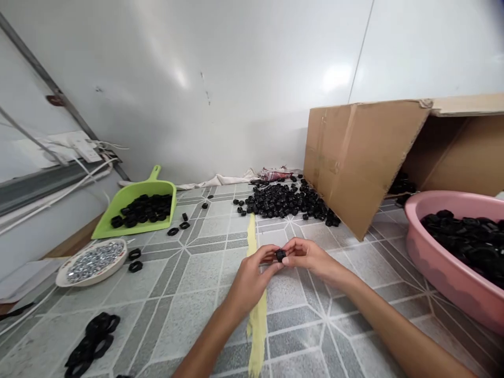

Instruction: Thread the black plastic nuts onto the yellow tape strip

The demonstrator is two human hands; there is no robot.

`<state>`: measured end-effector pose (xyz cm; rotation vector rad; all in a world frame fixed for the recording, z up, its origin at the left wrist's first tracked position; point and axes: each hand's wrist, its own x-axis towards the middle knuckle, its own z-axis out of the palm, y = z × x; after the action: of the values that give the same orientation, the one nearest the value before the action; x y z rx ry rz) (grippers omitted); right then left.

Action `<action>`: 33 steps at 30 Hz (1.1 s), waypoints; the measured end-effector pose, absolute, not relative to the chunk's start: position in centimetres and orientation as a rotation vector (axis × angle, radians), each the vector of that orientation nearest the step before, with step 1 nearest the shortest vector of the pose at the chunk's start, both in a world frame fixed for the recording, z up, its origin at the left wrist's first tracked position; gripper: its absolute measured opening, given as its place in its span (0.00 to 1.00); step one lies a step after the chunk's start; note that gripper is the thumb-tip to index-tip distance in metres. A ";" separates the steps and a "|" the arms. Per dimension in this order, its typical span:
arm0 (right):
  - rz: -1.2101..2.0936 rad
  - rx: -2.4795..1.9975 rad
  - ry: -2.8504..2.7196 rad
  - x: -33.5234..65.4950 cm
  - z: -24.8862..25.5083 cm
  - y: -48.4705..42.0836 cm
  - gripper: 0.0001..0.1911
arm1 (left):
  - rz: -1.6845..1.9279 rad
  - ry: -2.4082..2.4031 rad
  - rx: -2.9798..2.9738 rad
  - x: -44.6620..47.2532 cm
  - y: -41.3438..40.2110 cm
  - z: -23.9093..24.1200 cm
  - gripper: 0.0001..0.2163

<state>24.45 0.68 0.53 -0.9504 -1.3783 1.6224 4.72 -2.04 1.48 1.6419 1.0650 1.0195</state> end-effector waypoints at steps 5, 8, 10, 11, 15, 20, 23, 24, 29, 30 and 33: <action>1.563 -0.993 -1.544 25.0 0.2 1.1 0.21 | 0.980 1.122 1.834 5.3 -3.0 1.8 0.13; 1.479 -1.131 -1.605 24.6 0.1 1.0 0.30 | 1.060 1.116 1.787 5.3 -2.6 1.5 0.12; 1.442 -1.172 -1.558 24.5 0.4 0.9 0.30 | 1.096 1.101 1.731 5.2 -2.2 1.2 0.13; 1.443 -1.153 -1.524 24.6 0.6 0.8 0.27 | 1.100 1.084 1.702 5.1 -2.0 1.1 0.13; 1.525 -0.960 -1.495 24.8 0.9 0.6 0.22 | 1.079 0.999 1.623 5.2 -1.9 0.9 0.09; 1.537 -0.954 -1.495 24.5 0.6 0.7 0.15 | 1.091 0.993 1.498 5.3 -1.7 0.3 0.14; 1.541 -0.930 -1.479 24.4 0.6 0.8 0.18 | 1.120 1.018 1.443 5.2 -1.4 0.1 0.14; 1.540 -0.929 -1.484 24.4 0.6 0.8 0.19 | 1.116 1.014 1.427 5.1 -1.3 0.1 0.13; 1.471 -1.060 -1.524 24.2 0.4 0.8 0.21 | 1.086 0.987 1.339 5.3 -1.4 0.4 0.19; 1.449 -1.096 -1.540 24.2 0.3 0.8 0.23 | 1.084 0.984 1.324 5.5 -1.5 0.5 0.19; 1.384 -1.151 -1.549 24.0 -0.1 0.8 0.29 | 1.073 1.000 1.240 6.0 -1.9 0.5 0.20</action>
<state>24.04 0.79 -0.09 -1.1506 -1.5491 1.3844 6.05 -1.87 0.54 1.2397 0.9997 1.0733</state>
